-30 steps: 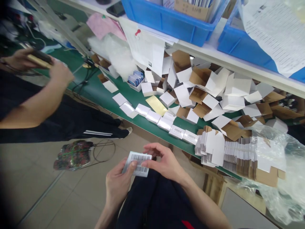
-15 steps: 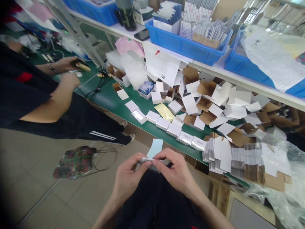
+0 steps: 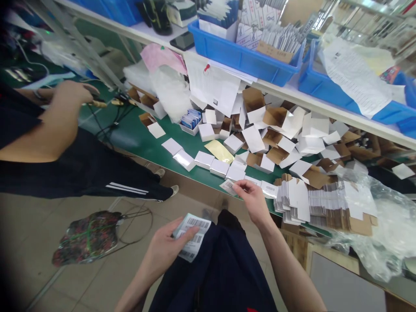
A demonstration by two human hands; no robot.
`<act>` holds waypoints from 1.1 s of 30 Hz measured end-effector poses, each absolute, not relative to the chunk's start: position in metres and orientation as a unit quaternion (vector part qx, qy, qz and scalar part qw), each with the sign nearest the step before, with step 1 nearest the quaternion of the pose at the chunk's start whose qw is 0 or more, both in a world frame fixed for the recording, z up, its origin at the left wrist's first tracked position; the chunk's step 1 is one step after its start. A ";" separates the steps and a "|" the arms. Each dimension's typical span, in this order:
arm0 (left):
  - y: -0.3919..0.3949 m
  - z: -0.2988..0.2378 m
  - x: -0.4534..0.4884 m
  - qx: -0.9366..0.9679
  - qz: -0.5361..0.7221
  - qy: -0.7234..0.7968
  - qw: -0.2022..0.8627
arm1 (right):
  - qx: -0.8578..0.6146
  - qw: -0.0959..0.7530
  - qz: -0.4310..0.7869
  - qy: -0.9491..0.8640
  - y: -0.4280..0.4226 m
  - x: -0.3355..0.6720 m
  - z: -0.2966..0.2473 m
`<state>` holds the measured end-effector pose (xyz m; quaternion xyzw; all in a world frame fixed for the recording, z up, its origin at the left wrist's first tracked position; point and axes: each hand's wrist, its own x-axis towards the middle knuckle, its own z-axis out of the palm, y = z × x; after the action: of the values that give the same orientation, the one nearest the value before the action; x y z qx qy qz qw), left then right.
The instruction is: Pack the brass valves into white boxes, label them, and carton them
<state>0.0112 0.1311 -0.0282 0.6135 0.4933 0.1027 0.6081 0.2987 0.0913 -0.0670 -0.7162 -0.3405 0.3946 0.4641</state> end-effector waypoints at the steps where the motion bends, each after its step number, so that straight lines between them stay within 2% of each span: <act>1: 0.131 -0.031 0.008 0.590 0.104 0.514 0.614 | -0.729 0.451 0.390 -0.337 0.100 0.316 -0.084; 8: 0.126 -0.033 0.002 0.502 0.136 0.659 0.543 | -0.786 0.324 0.412 -0.328 0.160 0.407 -0.209; 14: 0.122 -0.027 0.021 0.446 0.133 0.733 0.497 | -0.792 0.256 0.435 -0.343 0.182 0.420 -0.274; 20: 0.128 -0.035 0.034 0.446 0.093 0.750 0.480 | -0.794 0.219 0.429 -0.371 0.181 0.428 -0.299; 33: 0.142 -0.043 0.052 0.459 0.084 0.744 0.479 | -0.822 0.205 0.352 -0.399 0.179 0.421 -0.305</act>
<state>0.0520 0.1423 -0.0425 0.4586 0.7440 0.0839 0.4787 0.4207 0.1788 -0.3049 -0.8215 -0.3993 0.3517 0.2046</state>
